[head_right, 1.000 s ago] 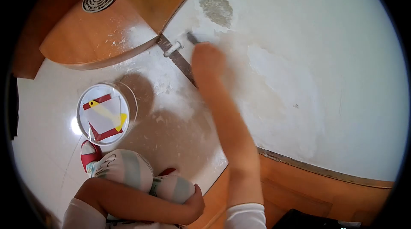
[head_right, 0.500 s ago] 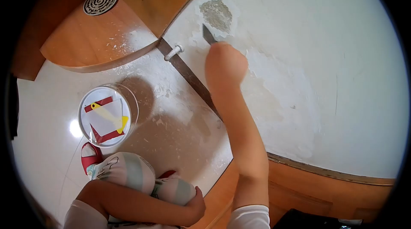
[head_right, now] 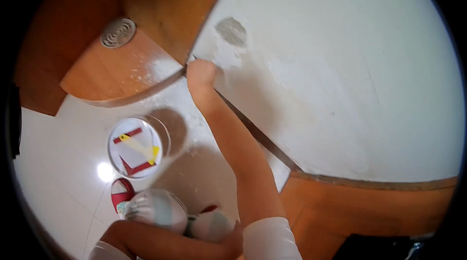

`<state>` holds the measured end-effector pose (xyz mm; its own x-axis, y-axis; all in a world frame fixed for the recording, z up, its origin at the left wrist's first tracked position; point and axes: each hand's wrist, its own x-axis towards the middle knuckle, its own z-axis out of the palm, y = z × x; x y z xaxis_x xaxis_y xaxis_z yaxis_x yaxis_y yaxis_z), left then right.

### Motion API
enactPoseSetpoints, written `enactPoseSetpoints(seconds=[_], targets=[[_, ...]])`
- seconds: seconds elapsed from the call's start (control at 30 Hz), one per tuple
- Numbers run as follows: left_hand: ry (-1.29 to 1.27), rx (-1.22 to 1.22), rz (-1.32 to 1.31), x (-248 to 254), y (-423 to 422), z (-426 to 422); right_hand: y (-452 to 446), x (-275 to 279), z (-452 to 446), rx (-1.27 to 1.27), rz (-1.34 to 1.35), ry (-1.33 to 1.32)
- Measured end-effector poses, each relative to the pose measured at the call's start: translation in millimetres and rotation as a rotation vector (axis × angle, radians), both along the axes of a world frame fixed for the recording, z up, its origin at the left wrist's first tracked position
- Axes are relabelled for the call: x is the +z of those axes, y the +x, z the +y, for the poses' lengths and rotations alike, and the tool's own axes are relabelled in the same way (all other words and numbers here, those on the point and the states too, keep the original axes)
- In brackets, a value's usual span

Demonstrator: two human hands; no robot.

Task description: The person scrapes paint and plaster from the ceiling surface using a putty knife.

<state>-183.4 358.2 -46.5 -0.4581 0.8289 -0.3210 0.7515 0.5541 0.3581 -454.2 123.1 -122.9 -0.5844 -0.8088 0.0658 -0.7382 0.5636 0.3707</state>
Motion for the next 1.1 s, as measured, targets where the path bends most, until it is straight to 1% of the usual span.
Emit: enactPoseSetpoints(seconds=[0.07, 0.1, 0.13, 0.17, 0.23, 0.3, 0.33, 0.43, 0.47, 0.53, 0.6, 0.67, 0.7, 0.73, 0.8, 0.83, 0.9, 0.97, 1.0, 1.07, 1.1], targets=[[0.017, 0.042, 0.042, 9.4, 3.9, -8.9, 14.2, -4.0, -3.5, 0.02, 0.015, -0.027], [0.016, 0.042, 0.043, 16.8, 4.5, -15.2, 13.4, 13.5, 8.3, 0.002, 0.03, -0.021], [0.014, 0.042, 0.044, 23.7, 5.0, -21.4, 10.7, 29.9, 25.0, 0.059, 0.051, -0.03], [-0.008, 0.006, 0.057, 20.3, 0.9, -19.5, 6.5, 50.3, 40.6, 0.117, 0.08, -0.046], [-0.042, -0.071, 0.063, 14.0, -9.6, -7.8, 6.2, 96.1, 53.2, -0.131, 0.097, 0.056], [-0.072, -0.152, 0.021, 5.9, -14.0, 6.6, 16.6, 125.5, 59.2, -0.199, 0.149, 0.089], [-0.072, -0.161, 0.026, 4.1, -13.0, 9.5, 20.1, 128.9, 60.7, -0.237, 0.17, 0.1], [-0.068, -0.18, 0.026, 5.1, -11.2, 4.3, 7.5, 113.3, 57.5, -0.109, 0.146, 0.099], [-0.057, -0.171, 0.011, 9.1, -13.3, -3.1, -0.7, 100.1, 53.8, -0.036, 0.166, 0.09], [-0.035, -0.141, -0.016, 10.0, -16.5, -9.2, -14.8, 56.2, 42.4, 0.115, 0.215, 0.06], [-0.006, -0.107, -0.043, 4.2, -17.1, -1.1, -16.4, 20.6, 31.5, 0.284, 0.129, -0.08], [-0.081, -0.083, 0.033, -7.9, -10.7, 23.9, -13.9, -8.2, 14.9, 0.117, 0.071, -0.021], [-0.091, -0.055, 0.044, -8.7, -9.4, 24.1, -11.1, -9.7, 8.4, 0.034, 0.037, 0.013], [-0.101, -0.026, 0.054, -10.1, -7.7, 25.0, -12.9, -7.3, 11.8, 0.015, -0.007, 0.031], [-0.066, 0.026, 0.029, 3.7, -7.3, 6.9, -7.1, 21.5, 29.1, -0.026, -0.091, 0.079], [-0.046, 0.031, 0.017, 7.4, -8.1, 0.2, -9.4, 31.1, 41.7, -0.032, -0.053, 0.085], [-0.016, -0.043, -0.014, 10.9, -15.6, -10.7, -15.4, 53.9, 69.7, -0.048, 0.029, 0.099], [-0.019, -0.13, -0.068, 14.9, -24.6, -16.6, -6.2, 99.2, 89.4, -0.287, -0.08, 0.06], [-0.032, -0.182, -0.1, 16.5, -26.5, -17.8, -4.1, 114.7, 105.3, -0.254, -0.089, -0.016], [-0.023, -0.186, -0.121, 14.6, -27.4, -18.8, -2.6, 142.1, 139.7, -0.189, -0.097, -0.177], [-0.022, -0.188, -0.13, 13.7, -28.4, -20.0, -4.7, 153.8, 157.4, -0.183, -0.184, -0.295]])
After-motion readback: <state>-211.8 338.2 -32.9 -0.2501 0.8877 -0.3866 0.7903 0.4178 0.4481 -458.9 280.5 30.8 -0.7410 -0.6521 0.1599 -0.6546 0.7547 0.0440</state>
